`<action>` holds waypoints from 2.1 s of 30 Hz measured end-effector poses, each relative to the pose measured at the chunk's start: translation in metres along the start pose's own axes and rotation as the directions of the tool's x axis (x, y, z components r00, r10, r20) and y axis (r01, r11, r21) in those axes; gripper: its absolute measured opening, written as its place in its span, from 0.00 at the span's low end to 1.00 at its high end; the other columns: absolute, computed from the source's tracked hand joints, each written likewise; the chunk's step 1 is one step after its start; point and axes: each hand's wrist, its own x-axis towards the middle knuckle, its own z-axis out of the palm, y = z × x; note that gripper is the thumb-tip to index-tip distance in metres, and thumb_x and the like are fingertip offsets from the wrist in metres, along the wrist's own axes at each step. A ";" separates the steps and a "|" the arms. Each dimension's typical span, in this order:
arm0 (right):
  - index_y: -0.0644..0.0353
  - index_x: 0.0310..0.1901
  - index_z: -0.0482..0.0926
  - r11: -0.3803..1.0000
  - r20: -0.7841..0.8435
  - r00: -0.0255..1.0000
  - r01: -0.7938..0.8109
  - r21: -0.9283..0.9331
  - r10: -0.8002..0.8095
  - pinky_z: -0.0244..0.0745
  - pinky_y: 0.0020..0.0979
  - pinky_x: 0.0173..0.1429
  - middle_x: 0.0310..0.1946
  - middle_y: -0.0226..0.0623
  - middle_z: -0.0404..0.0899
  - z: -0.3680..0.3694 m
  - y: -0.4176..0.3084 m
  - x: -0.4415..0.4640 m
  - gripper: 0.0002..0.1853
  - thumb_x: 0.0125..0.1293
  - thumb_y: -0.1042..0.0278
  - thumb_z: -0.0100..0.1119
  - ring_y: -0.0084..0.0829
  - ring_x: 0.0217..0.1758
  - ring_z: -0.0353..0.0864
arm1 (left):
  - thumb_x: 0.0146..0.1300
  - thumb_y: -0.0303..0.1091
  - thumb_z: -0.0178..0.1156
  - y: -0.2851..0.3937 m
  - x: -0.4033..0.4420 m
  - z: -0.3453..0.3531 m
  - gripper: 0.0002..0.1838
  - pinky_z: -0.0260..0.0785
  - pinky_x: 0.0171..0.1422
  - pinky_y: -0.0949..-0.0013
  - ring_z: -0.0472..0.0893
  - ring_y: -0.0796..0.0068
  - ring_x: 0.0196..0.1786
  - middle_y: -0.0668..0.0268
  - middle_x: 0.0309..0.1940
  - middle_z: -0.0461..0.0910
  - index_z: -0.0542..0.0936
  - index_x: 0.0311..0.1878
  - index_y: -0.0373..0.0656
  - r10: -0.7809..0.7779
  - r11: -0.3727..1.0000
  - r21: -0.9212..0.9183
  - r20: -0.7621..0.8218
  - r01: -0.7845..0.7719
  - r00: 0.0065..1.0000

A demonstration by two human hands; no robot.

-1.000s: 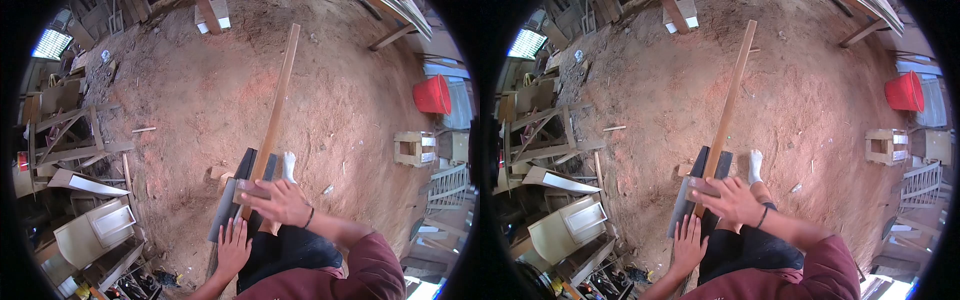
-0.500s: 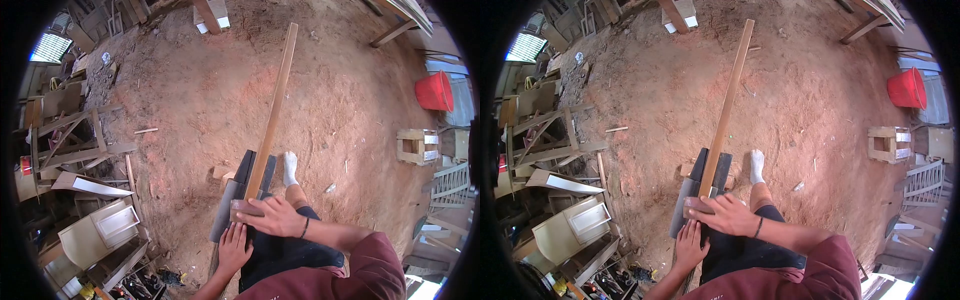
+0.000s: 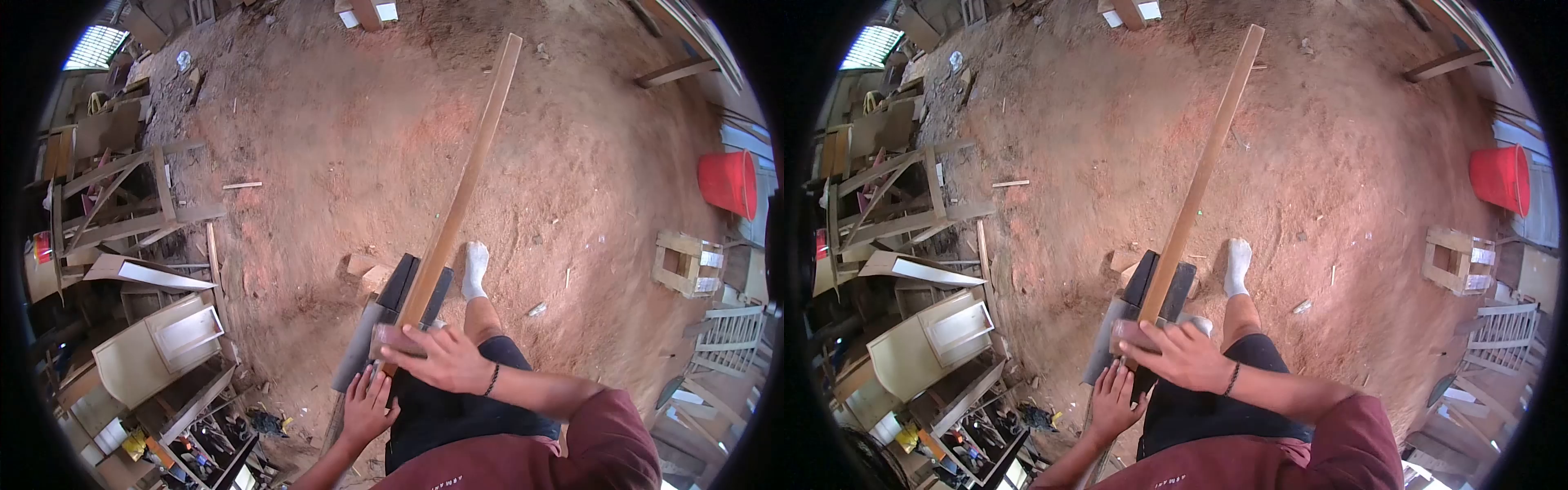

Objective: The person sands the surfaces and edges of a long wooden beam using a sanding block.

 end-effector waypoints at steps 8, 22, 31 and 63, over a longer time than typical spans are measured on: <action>0.31 0.73 0.83 0.888 -0.393 0.904 -0.311 -0.339 0.166 0.75 0.46 0.60 0.72 0.34 0.83 -0.079 0.184 0.101 0.34 0.65 0.63 0.77 0.44 0.55 0.81 | 0.64 0.36 0.75 0.000 0.002 -0.001 0.37 0.72 0.77 0.36 0.77 0.38 0.78 0.49 0.76 0.72 0.72 0.74 0.37 0.016 1.000 -0.006 -0.019 -0.017 1.000; 0.30 0.74 0.83 0.955 -0.129 0.970 -0.229 -0.189 0.207 0.78 0.47 0.54 0.67 0.40 0.84 -0.035 0.100 0.052 0.31 0.69 0.61 0.72 0.43 0.56 0.85 | 0.66 0.36 0.73 0.002 0.001 0.000 0.36 0.76 0.74 0.42 0.80 0.46 0.77 0.57 0.77 0.75 0.74 0.76 0.44 -0.057 0.998 -0.021 -0.011 0.056 0.998; 0.39 0.74 0.83 0.991 0.209 0.970 -0.132 0.030 0.123 0.81 0.46 0.54 0.67 0.39 0.85 0.012 -0.006 -0.010 0.29 0.71 0.64 0.68 0.41 0.52 0.88 | 0.65 0.36 0.73 0.001 0.001 0.001 0.38 0.74 0.75 0.43 0.79 0.47 0.77 0.58 0.80 0.74 0.74 0.78 0.45 -0.047 0.998 -0.040 -0.037 0.045 0.998; 0.32 0.72 0.85 0.987 -0.012 0.996 -0.090 -0.130 0.089 0.81 0.48 0.46 0.69 0.36 0.85 -0.004 0.039 0.006 0.30 0.67 0.61 0.74 0.41 0.45 0.87 | 0.64 0.37 0.75 0.000 -0.001 0.003 0.38 0.74 0.76 0.41 0.78 0.46 0.78 0.57 0.78 0.75 0.75 0.77 0.44 -0.045 0.998 -0.045 -0.024 0.044 0.999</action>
